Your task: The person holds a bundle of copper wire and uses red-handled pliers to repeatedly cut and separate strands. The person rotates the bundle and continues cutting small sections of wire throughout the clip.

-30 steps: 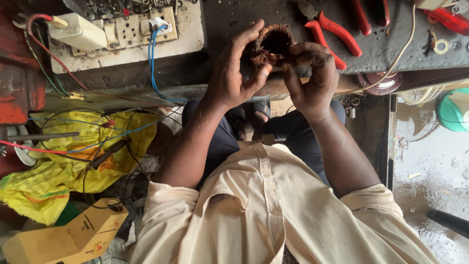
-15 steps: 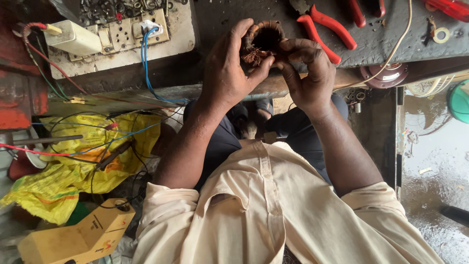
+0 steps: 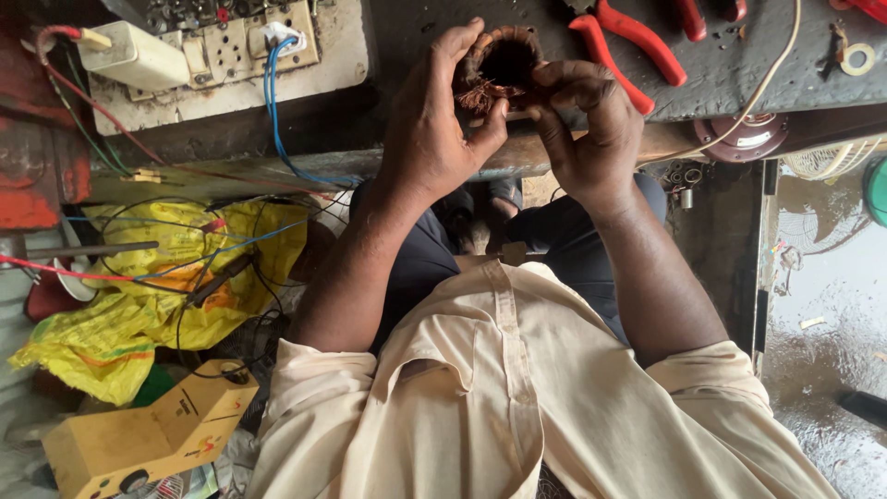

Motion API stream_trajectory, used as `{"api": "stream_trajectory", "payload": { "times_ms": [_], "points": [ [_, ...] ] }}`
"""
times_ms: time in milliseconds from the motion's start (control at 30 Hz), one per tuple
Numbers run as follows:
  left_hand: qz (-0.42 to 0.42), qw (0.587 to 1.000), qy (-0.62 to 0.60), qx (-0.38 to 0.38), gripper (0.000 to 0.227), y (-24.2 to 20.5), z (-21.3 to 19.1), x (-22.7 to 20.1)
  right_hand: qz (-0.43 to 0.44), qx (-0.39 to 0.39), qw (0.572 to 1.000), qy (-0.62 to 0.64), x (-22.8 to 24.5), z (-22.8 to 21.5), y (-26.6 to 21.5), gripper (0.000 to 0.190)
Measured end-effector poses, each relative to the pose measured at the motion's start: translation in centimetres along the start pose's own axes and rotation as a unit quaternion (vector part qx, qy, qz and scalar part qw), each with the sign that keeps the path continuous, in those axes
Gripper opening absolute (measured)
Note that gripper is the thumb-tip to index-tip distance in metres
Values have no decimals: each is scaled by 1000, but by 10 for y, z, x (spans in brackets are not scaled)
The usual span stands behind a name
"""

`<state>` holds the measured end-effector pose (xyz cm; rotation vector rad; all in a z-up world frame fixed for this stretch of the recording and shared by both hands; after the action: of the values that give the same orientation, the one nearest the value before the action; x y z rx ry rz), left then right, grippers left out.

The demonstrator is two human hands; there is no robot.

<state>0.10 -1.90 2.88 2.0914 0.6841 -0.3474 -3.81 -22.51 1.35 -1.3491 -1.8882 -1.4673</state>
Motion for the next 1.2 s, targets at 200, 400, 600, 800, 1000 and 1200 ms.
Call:
{"api": "stream_trajectory", "payload": {
  "times_ms": [200, 400, 600, 800, 1000, 1200],
  "points": [
    [9, 999, -48, -4, 73, -4, 1, 11, 5, 8, 1000, 22, -2, 1, -1, 33],
    [1, 997, -82, -13, 69, -7, 1, 22, -3, -6, 1000, 5, 3, 2, -2, 34],
    [56, 996, -48, -46, 66, -10, 5, 26, -19, 34, 997, -64, 15, -18, -8, 57],
    [54, 996, -55, -48, 64, -12, 5, 35, 14, -12, 948, -319, 9, -67, 0, 64],
    [55, 997, -30, -37, 64, -10, 3, 30, 44, 52, 898, -434, 4, -66, 10, 61],
    [74, 996, -39, -38, 67, -12, 6, 34, 19, 74, 877, -474, -2, -65, 16, 61]
  ]
}}
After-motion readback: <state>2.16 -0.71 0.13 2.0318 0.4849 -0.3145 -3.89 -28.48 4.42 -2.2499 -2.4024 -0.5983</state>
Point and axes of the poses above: each hand's wrist, its own y-axis towards the middle knuckle, its own z-axis out of the palm, x = y × z, the point moved 2 cm from there along y, towards the middle knuckle, and after that the axes turned 12 degrees about z, right-handed, at the moved point
